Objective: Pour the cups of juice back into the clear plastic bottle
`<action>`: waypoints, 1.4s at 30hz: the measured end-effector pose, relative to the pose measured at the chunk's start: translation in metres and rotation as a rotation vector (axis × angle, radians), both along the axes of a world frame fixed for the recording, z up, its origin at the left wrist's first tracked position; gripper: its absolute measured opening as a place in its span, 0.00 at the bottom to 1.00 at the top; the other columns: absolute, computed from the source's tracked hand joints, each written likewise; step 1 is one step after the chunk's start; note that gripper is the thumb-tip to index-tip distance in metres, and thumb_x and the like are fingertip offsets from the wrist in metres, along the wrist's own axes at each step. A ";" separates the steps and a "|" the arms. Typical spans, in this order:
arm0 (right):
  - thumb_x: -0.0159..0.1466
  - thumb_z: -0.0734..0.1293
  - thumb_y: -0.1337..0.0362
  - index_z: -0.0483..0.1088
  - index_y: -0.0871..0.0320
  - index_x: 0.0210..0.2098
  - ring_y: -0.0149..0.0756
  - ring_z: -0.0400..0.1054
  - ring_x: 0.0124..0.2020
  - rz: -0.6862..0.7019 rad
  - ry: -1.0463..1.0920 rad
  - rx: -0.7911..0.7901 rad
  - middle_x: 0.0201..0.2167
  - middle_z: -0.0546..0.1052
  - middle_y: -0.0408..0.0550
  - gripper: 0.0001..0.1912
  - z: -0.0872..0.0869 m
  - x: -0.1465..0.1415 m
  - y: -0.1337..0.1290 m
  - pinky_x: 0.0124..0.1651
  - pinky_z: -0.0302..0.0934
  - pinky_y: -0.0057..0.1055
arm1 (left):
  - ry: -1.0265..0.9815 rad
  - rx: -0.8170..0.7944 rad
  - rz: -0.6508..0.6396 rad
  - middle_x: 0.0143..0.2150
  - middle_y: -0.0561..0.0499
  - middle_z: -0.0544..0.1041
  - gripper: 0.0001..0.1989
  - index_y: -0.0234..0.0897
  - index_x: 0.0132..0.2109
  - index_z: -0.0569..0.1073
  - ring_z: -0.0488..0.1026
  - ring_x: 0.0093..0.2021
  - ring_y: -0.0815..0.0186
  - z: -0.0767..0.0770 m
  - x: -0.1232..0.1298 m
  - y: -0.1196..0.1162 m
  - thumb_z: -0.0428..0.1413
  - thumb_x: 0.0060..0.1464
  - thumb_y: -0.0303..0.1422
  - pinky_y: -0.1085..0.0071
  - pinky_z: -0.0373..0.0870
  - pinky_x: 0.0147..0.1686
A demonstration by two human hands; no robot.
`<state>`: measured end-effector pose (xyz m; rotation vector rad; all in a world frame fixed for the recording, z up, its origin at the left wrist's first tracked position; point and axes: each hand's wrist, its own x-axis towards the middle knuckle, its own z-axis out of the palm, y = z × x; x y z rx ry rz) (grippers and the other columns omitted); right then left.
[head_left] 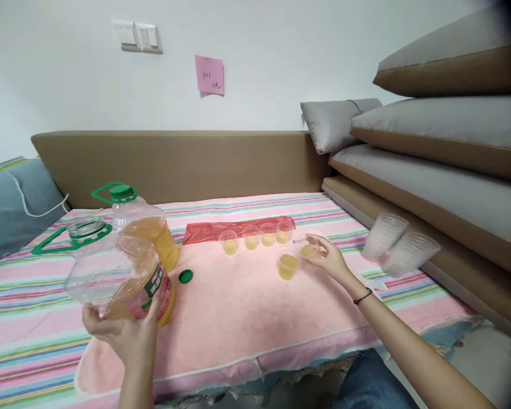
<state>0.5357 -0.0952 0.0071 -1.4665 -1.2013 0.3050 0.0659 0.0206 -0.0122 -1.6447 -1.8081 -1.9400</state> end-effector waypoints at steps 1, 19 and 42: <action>0.48 0.76 0.59 0.73 0.53 0.50 0.52 0.70 0.56 -0.002 -0.054 0.007 0.53 0.76 0.55 0.29 0.001 -0.001 0.000 0.59 0.62 0.50 | 0.016 -0.010 0.000 0.66 0.28 0.50 0.63 0.26 0.64 0.45 0.51 0.69 0.39 -0.001 -0.001 0.000 0.70 0.26 0.45 0.42 0.51 0.68; 0.52 0.70 0.67 0.70 0.51 0.55 0.53 0.68 0.54 0.005 -0.540 -0.021 0.52 0.75 0.52 0.30 0.018 -0.003 0.001 0.58 0.62 0.52 | 0.010 0.011 -0.026 0.66 0.32 0.50 0.62 0.34 0.66 0.45 0.51 0.69 0.40 0.004 0.004 -0.008 0.71 0.30 0.42 0.39 0.51 0.68; 0.50 0.76 0.53 0.69 0.55 0.59 0.51 0.71 0.53 -0.051 0.142 -0.059 0.55 0.74 0.57 0.38 0.025 0.016 0.051 0.46 0.73 0.44 | 0.072 0.005 -0.021 0.66 0.31 0.51 0.58 0.32 0.65 0.46 0.53 0.68 0.39 0.007 0.002 -0.011 0.69 0.33 0.44 0.40 0.54 0.67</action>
